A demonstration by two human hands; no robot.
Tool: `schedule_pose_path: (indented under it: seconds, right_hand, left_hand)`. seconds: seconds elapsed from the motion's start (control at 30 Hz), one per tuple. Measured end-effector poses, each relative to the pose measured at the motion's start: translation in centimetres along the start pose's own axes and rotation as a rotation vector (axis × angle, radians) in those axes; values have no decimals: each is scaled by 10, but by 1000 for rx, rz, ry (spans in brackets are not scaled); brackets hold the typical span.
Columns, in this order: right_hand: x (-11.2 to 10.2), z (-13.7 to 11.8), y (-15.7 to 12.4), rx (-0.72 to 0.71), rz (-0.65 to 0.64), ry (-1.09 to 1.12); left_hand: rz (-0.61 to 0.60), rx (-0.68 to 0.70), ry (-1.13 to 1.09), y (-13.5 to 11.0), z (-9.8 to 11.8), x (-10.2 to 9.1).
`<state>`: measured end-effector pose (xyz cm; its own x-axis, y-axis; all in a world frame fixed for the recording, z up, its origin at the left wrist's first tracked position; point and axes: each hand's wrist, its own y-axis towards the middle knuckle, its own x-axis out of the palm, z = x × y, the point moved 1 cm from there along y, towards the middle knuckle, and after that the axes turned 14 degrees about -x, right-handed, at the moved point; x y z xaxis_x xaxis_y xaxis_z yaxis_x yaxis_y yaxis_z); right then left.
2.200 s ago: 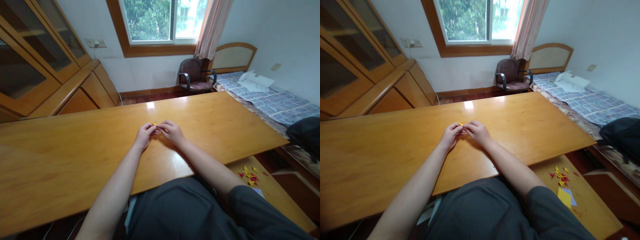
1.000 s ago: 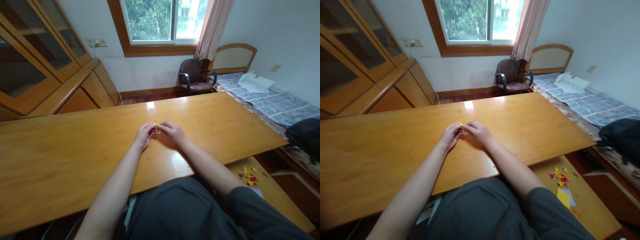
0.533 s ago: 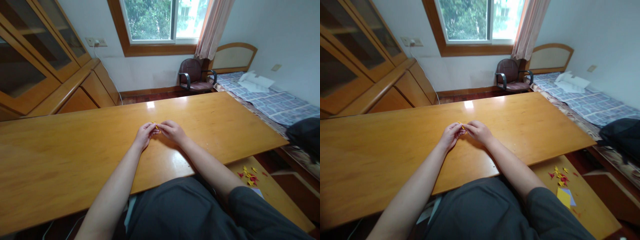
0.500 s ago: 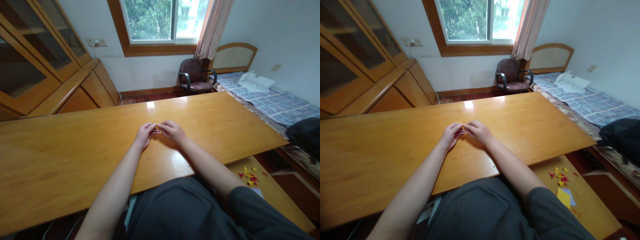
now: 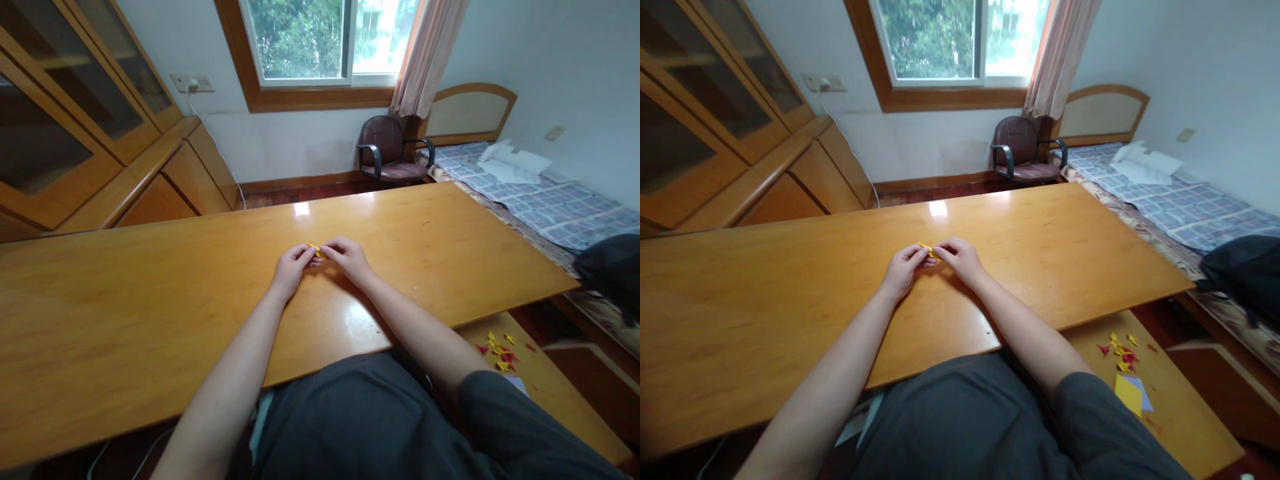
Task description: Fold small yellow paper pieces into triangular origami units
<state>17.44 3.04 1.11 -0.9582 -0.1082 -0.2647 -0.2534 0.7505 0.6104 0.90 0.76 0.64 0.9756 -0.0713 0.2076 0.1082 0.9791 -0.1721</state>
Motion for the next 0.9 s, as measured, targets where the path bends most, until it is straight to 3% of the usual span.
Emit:
schedule_pose_path:
  seconds: [0.37,0.73,0.9]
  right_hand:
    - [7,3,4,275,37,283]
    - [5,-5,5,372,-30,410]
    - [4,-5,3,363,-66,389]
  left_hand:
    - [87,58,121,3,-3,-3]
    - [127,203,108,3,-1,-5]
    - [113,167,57,4,-3,-4]
